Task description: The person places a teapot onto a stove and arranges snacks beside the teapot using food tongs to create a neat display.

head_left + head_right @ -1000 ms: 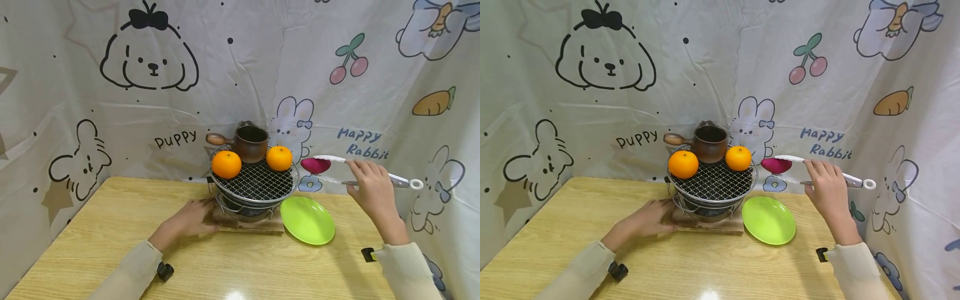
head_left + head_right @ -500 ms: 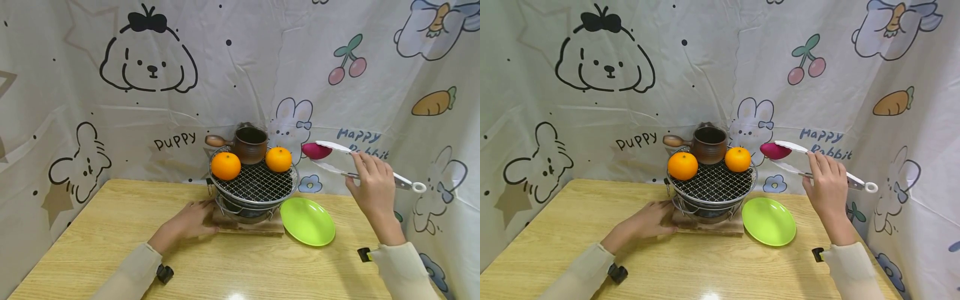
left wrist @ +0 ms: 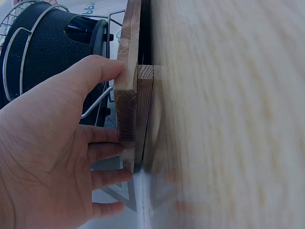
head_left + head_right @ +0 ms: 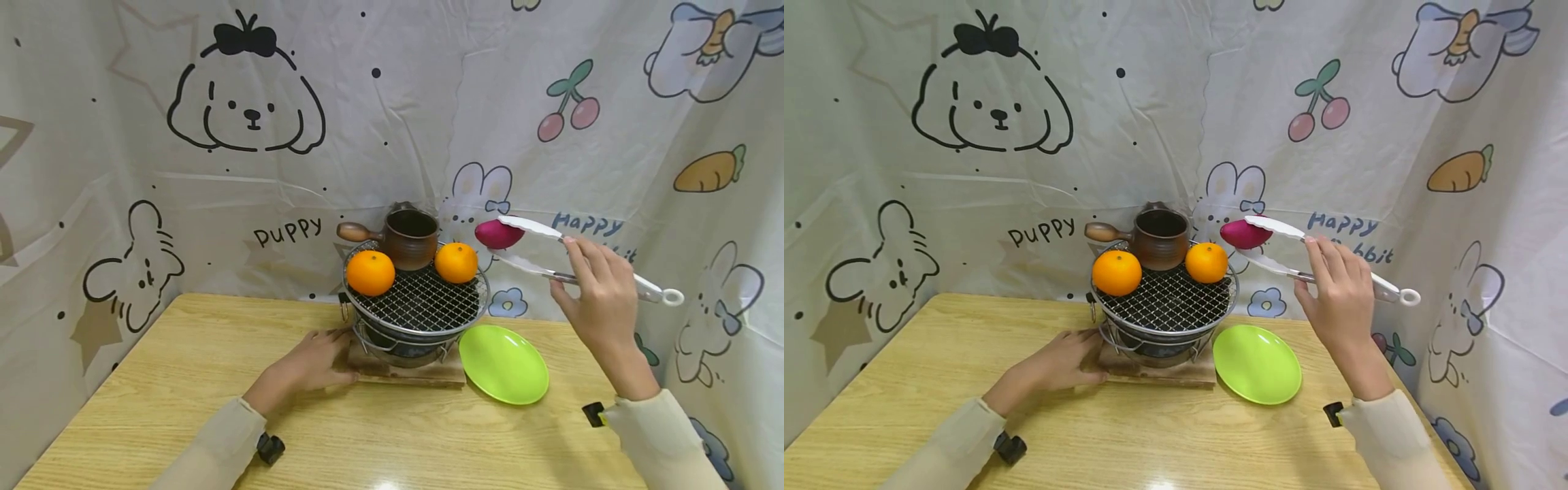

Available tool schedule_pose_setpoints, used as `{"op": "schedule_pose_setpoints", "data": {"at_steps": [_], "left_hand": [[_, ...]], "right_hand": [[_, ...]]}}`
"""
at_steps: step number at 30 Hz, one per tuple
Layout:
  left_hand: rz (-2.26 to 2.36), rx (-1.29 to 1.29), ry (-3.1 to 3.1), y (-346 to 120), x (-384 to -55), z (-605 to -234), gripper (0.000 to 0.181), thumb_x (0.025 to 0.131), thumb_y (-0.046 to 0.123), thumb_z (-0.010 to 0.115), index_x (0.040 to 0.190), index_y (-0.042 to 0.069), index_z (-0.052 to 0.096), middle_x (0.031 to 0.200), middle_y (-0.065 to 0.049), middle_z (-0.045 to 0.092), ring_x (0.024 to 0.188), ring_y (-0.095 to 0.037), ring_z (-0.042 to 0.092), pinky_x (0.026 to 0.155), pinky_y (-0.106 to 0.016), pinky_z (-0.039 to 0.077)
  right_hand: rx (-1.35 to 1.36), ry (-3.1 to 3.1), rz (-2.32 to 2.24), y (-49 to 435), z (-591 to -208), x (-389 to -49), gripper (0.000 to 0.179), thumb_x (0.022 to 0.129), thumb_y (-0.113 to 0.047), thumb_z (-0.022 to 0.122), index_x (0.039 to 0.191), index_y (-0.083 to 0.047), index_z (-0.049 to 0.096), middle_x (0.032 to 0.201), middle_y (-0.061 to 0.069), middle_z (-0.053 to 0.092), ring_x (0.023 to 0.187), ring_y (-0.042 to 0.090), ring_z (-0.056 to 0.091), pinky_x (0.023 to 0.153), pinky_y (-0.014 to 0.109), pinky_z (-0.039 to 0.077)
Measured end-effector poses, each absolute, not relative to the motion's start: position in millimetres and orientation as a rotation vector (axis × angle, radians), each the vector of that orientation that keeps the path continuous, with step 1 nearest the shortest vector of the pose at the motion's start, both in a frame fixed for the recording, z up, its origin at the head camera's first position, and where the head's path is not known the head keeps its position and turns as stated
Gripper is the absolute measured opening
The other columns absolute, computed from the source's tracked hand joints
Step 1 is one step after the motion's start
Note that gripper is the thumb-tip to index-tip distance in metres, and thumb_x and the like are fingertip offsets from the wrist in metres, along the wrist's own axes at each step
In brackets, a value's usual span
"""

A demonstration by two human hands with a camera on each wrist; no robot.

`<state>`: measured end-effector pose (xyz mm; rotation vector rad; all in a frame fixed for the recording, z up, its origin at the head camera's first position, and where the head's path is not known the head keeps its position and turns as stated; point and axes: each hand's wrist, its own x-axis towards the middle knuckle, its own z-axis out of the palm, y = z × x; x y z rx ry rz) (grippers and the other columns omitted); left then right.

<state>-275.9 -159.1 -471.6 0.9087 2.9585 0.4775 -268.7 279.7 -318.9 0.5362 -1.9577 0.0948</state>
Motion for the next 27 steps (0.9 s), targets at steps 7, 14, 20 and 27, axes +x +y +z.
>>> {"op": "schedule_pose_setpoints", "data": {"at_steps": [7, 14, 20, 27], "left_hand": [[0.480, 0.916, 2.965, -160, -275, -470, 0.081, 0.091, 0.057, 0.065, 0.152, 0.007, 0.046, 0.161, -0.016, 0.040, 0.145, -0.042, 0.041, 0.114, -0.069, 0.033], [0.491, 0.924, 2.959, -159, -273, -469, 0.082, 0.091, 0.055, 0.065, 0.153, 0.005, 0.045, 0.162, -0.017, 0.039, 0.145, -0.043, 0.041, 0.113, -0.070, 0.032], [0.470, 0.915, 2.964, -159, -273, -469, 0.081, 0.091, 0.055, 0.064, 0.153, 0.008, 0.045, 0.162, -0.015, 0.039, 0.146, -0.041, 0.042, 0.114, -0.069, 0.032], [0.469, 0.918, 2.969, -159, -274, -470, 0.082, 0.091, 0.057, 0.063, 0.154, 0.007, 0.044, 0.162, -0.016, 0.039, 0.146, -0.040, 0.042, 0.115, -0.069, 0.032]], "right_hand": [[0.607, -1.947, 0.113, 266, -310, -268, 0.073, 0.068, 0.002, 0.085, 0.137, 0.000, 0.061, 0.131, 0.023, 0.065, 0.117, 0.045, 0.057, 0.098, 0.059, 0.046], [0.677, -1.927, 0.133, 257, -304, -266, 0.074, 0.065, 0.004, 0.085, 0.136, 0.000, 0.062, 0.130, 0.023, 0.066, 0.118, 0.045, 0.058, 0.100, 0.059, 0.046], [0.733, -1.917, 0.132, 250, -299, -263, 0.071, 0.066, 0.002, 0.082, 0.135, 0.001, 0.063, 0.129, 0.023, 0.066, 0.118, 0.044, 0.058, 0.099, 0.060, 0.046], [0.770, -1.901, 0.130, 244, -296, -260, 0.069, 0.067, 0.001, 0.080, 0.135, 0.001, 0.063, 0.128, 0.023, 0.067, 0.119, 0.044, 0.057, 0.099, 0.059, 0.046]]}}
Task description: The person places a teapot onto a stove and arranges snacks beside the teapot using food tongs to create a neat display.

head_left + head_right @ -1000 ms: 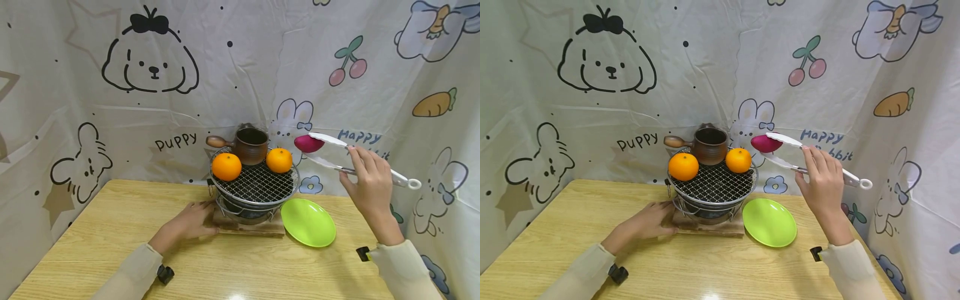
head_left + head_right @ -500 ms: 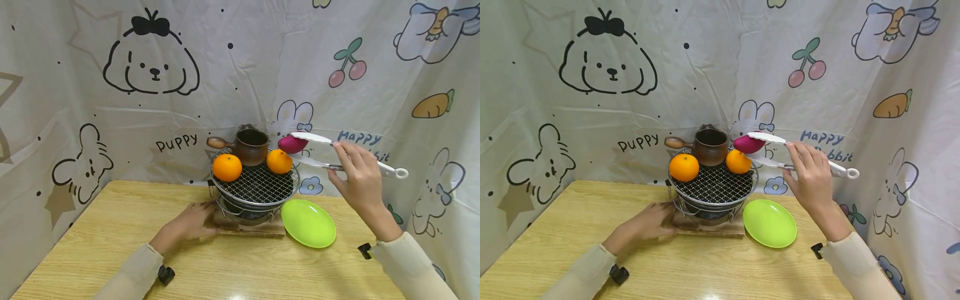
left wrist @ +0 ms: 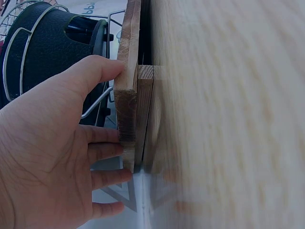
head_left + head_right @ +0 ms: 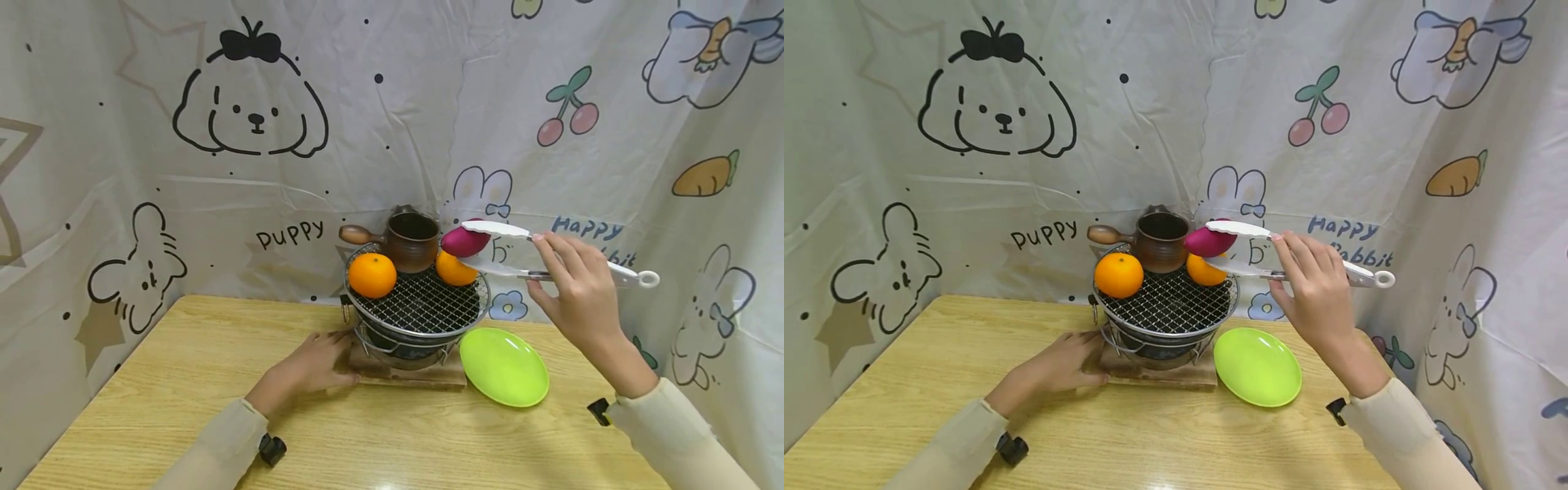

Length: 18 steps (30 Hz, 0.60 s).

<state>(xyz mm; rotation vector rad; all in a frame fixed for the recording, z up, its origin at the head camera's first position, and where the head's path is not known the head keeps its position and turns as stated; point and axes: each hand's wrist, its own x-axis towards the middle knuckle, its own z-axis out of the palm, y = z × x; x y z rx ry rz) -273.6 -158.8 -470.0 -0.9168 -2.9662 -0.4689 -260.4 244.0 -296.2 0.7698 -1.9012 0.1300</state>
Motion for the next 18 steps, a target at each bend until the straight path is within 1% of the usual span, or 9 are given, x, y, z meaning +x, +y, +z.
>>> {"op": "schedule_pose_setpoints", "data": {"at_steps": [10, 18], "left_hand": [[-0.481, -0.919, -2.958, -159, -273, -470, 0.081, 0.090, 0.057, 0.064, 0.153, 0.008, 0.045, 0.162, -0.015, 0.039, 0.145, -0.041, 0.042, 0.114, -0.069, 0.032], [-0.480, -0.912, -2.970, -159, -274, -472, 0.081, 0.091, 0.058, 0.063, 0.153, 0.009, 0.045, 0.163, -0.015, 0.038, 0.146, -0.040, 0.042, 0.115, -0.068, 0.032]], "right_hand": [[0.876, -1.899, 0.105, 236, -294, -255, 0.069, 0.069, -0.001, 0.079, 0.135, 0.002, 0.062, 0.130, 0.022, 0.066, 0.118, 0.044, 0.057, 0.097, 0.059, 0.045], [0.971, -1.898, 0.078, 230, -294, -253, 0.063, 0.076, -0.006, 0.075, 0.137, 0.001, 0.062, 0.131, 0.022, 0.066, 0.115, 0.043, 0.059, 0.098, 0.059, 0.047]]}}
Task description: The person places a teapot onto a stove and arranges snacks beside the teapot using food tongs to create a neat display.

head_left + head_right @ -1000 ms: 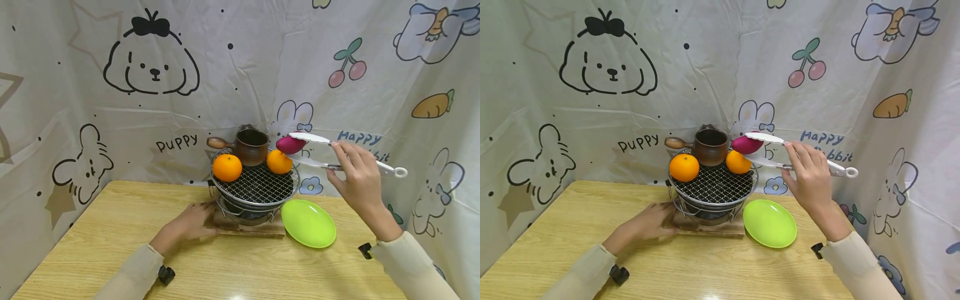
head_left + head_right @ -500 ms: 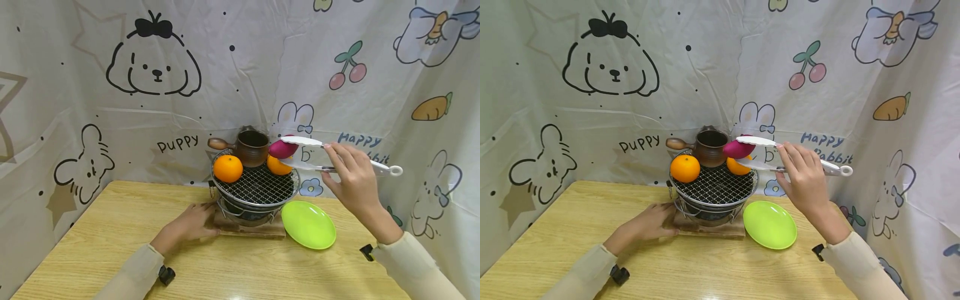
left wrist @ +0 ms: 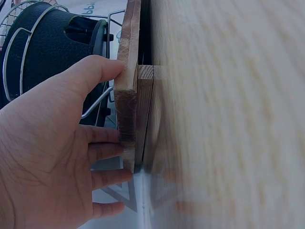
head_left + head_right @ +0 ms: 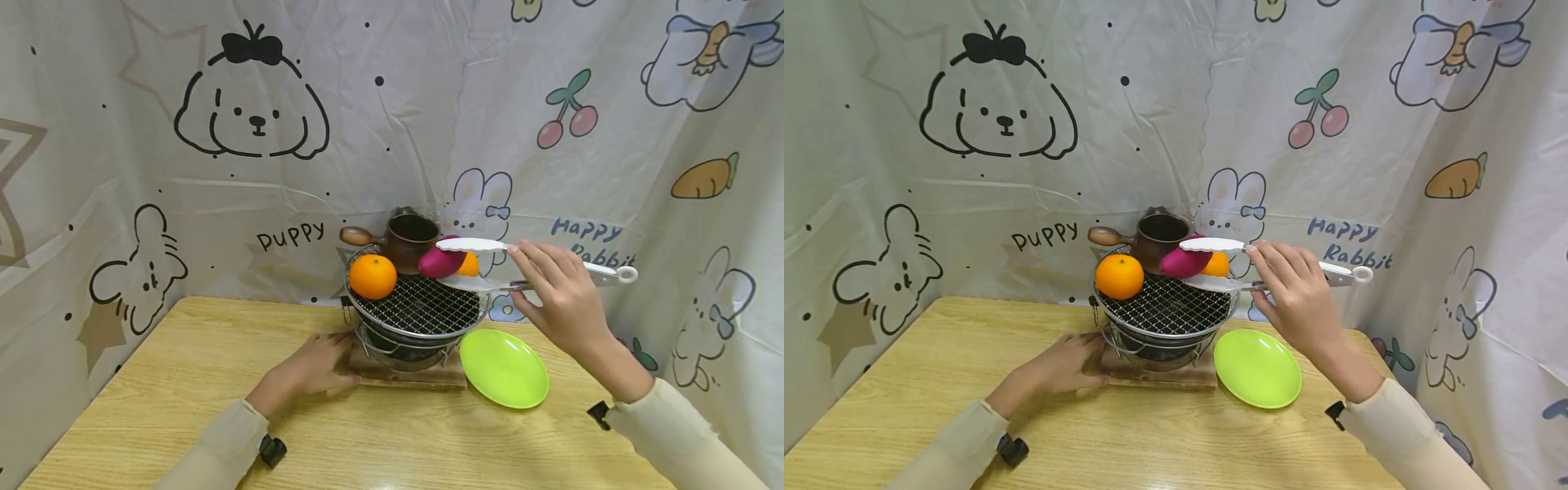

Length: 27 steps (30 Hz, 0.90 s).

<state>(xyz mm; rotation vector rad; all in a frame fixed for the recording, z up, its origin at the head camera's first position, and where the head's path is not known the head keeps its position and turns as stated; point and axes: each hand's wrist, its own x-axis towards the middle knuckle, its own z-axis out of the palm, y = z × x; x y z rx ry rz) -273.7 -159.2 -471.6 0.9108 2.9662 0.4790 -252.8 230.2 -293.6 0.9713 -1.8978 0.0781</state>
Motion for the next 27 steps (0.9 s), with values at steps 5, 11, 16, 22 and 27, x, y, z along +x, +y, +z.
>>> {"op": "schedule_pose_setpoints", "data": {"at_steps": [5, 11, 16, 22, 27], "left_hand": [[0.480, 0.912, 2.966, -159, -274, -472, 0.080, 0.091, 0.057, 0.064, 0.153, 0.009, 0.045, 0.162, -0.014, 0.039, 0.145, -0.040, 0.043, 0.115, -0.068, 0.032], [0.473, 0.914, 2.970, -159, -274, -472, 0.081, 0.091, 0.057, 0.064, 0.154, 0.010, 0.045, 0.162, -0.014, 0.040, 0.146, -0.039, 0.043, 0.115, -0.067, 0.032], [0.476, 0.915, 2.972, -159, -274, -471, 0.080, 0.091, 0.056, 0.065, 0.153, 0.011, 0.045, 0.162, -0.014, 0.040, 0.146, -0.039, 0.042, 0.115, -0.068, 0.032], [0.478, 0.911, 2.972, -159, -273, -470, 0.080, 0.091, 0.056, 0.065, 0.153, 0.011, 0.045, 0.161, -0.014, 0.041, 0.145, -0.040, 0.042, 0.115, -0.068, 0.032], [0.471, 0.910, 2.974, -159, -273, -471, 0.080, 0.091, 0.056, 0.065, 0.154, 0.011, 0.045, 0.162, -0.014, 0.040, 0.145, -0.040, 0.043, 0.115, -0.068, 0.032]], "right_hand": [[1.031, -1.881, 0.066, 228, -295, -254, 0.054, 0.086, -0.013, 0.069, 0.137, 0.001, 0.061, 0.131, 0.022, 0.066, 0.115, 0.042, 0.060, 0.099, 0.057, 0.046], [1.111, -1.837, 0.046, 226, -301, -258, 0.049, 0.096, -0.021, 0.058, 0.139, 0.003, 0.060, 0.132, 0.024, 0.066, 0.114, 0.045, 0.061, 0.099, 0.059, 0.043], [1.120, -1.824, 0.043, 225, -305, -259, 0.047, 0.099, -0.022, 0.055, 0.139, 0.003, 0.059, 0.132, 0.023, 0.066, 0.117, 0.044, 0.060, 0.113, 0.047, 0.038], [1.128, -1.810, 0.055, 223, -308, -259, 0.045, 0.102, -0.023, 0.051, 0.138, 0.003, 0.060, 0.131, 0.023, 0.067, 0.116, 0.044, 0.060, 0.127, 0.030, 0.020], [1.151, -1.821, 0.074, 222, -309, -259, 0.046, 0.099, -0.020, 0.054, 0.138, 0.003, 0.060, 0.131, 0.024, 0.066, 0.116, 0.044, 0.059, 0.128, 0.029, 0.018]]}}
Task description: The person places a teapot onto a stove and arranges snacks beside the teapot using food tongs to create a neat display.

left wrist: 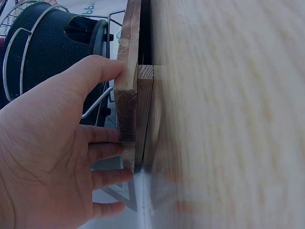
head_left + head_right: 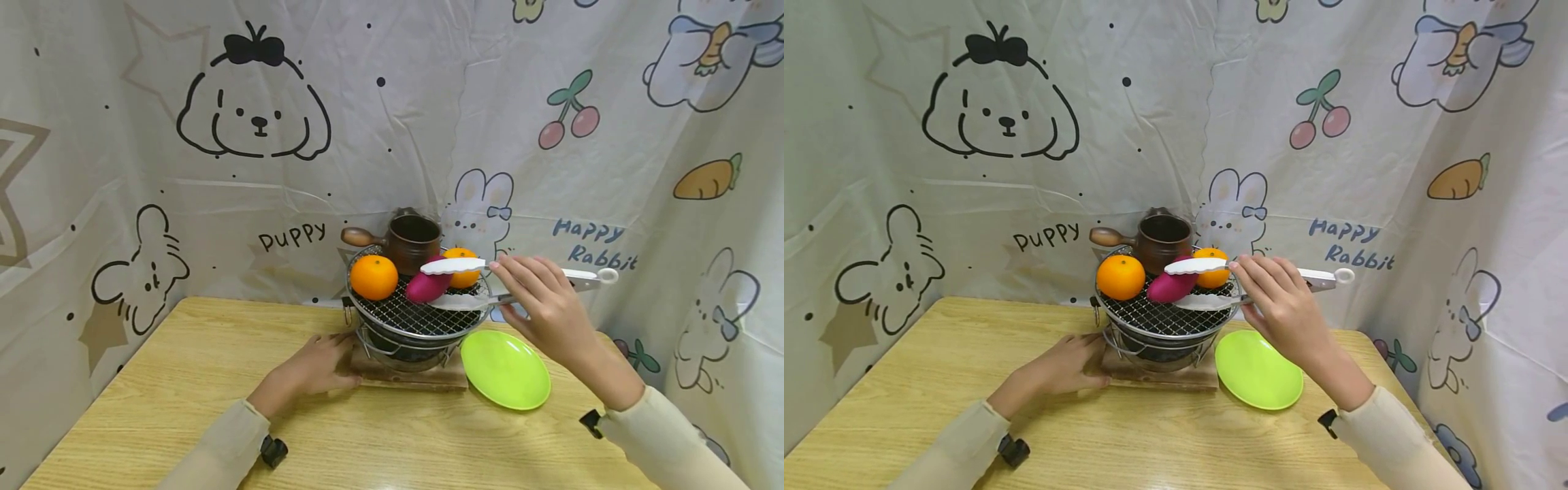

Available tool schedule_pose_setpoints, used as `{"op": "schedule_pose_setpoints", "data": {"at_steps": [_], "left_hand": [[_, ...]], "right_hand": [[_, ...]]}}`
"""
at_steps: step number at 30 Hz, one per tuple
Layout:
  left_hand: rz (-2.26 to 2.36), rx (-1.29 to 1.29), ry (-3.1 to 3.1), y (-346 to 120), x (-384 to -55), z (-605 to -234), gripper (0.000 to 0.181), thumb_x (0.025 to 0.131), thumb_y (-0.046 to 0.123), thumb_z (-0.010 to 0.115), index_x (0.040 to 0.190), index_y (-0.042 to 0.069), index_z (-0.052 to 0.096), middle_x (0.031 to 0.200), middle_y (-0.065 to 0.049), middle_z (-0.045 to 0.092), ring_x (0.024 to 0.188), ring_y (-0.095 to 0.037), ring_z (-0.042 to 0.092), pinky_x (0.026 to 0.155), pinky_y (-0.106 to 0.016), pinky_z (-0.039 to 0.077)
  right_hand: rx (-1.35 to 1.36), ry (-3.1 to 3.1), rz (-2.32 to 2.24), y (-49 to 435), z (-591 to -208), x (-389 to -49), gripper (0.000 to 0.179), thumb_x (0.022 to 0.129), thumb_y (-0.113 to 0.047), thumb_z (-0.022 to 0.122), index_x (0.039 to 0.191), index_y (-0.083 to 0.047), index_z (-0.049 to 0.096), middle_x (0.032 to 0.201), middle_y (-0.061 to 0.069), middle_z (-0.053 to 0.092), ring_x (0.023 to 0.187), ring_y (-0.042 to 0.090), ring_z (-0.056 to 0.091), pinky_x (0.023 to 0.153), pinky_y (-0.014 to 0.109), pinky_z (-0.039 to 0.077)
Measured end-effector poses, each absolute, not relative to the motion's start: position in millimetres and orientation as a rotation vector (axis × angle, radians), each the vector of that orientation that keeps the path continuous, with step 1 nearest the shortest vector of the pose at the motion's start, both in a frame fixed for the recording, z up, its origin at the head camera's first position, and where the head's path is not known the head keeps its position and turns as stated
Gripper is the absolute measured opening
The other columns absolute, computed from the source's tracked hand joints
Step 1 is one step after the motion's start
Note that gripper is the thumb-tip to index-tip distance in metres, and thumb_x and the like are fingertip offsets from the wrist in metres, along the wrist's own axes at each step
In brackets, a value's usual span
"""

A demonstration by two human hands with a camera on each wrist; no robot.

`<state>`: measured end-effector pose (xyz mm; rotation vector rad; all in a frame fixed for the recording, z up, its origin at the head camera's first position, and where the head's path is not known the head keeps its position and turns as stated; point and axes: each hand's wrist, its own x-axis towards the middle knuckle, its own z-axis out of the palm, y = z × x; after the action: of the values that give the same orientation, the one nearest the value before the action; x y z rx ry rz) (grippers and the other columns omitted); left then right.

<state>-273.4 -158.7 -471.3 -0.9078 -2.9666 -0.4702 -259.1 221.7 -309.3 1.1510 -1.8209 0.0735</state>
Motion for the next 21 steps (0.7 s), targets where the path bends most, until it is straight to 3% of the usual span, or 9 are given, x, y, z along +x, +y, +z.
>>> {"op": "schedule_pose_setpoints", "data": {"at_steps": [10, 18, 21], "left_hand": [[-0.484, -0.913, -2.961, -158, -273, -470, 0.079, 0.091, 0.057, 0.065, 0.153, 0.012, 0.046, 0.162, -0.013, 0.039, 0.145, -0.039, 0.043, 0.115, -0.067, 0.033], [-0.482, -0.903, -2.976, -157, -273, -470, 0.081, 0.091, 0.058, 0.065, 0.154, 0.012, 0.044, 0.163, -0.013, 0.039, 0.145, -0.039, 0.043, 0.116, -0.067, 0.032], [-0.478, -0.895, -2.979, -157, -273, -470, 0.081, 0.091, 0.057, 0.065, 0.154, 0.011, 0.044, 0.162, -0.013, 0.039, 0.145, -0.038, 0.044, 0.116, -0.067, 0.032]], "right_hand": [[1.161, -1.833, 0.069, 221, -309, -259, 0.047, 0.099, -0.022, 0.054, 0.139, 0.003, 0.060, 0.133, 0.022, 0.066, 0.116, 0.043, 0.060, 0.123, 0.035, 0.028], [1.198, -1.827, 0.088, 222, -301, -257, 0.047, 0.107, -0.032, 0.048, 0.136, 0.003, 0.062, 0.131, 0.023, 0.067, 0.115, 0.042, 0.060, 0.101, 0.051, 0.042], [1.208, -1.861, 0.092, 222, -298, -255, 0.049, 0.108, -0.034, 0.046, 0.137, 0.002, 0.062, 0.132, 0.022, 0.066, 0.116, 0.040, 0.059, 0.101, 0.050, 0.042]]}}
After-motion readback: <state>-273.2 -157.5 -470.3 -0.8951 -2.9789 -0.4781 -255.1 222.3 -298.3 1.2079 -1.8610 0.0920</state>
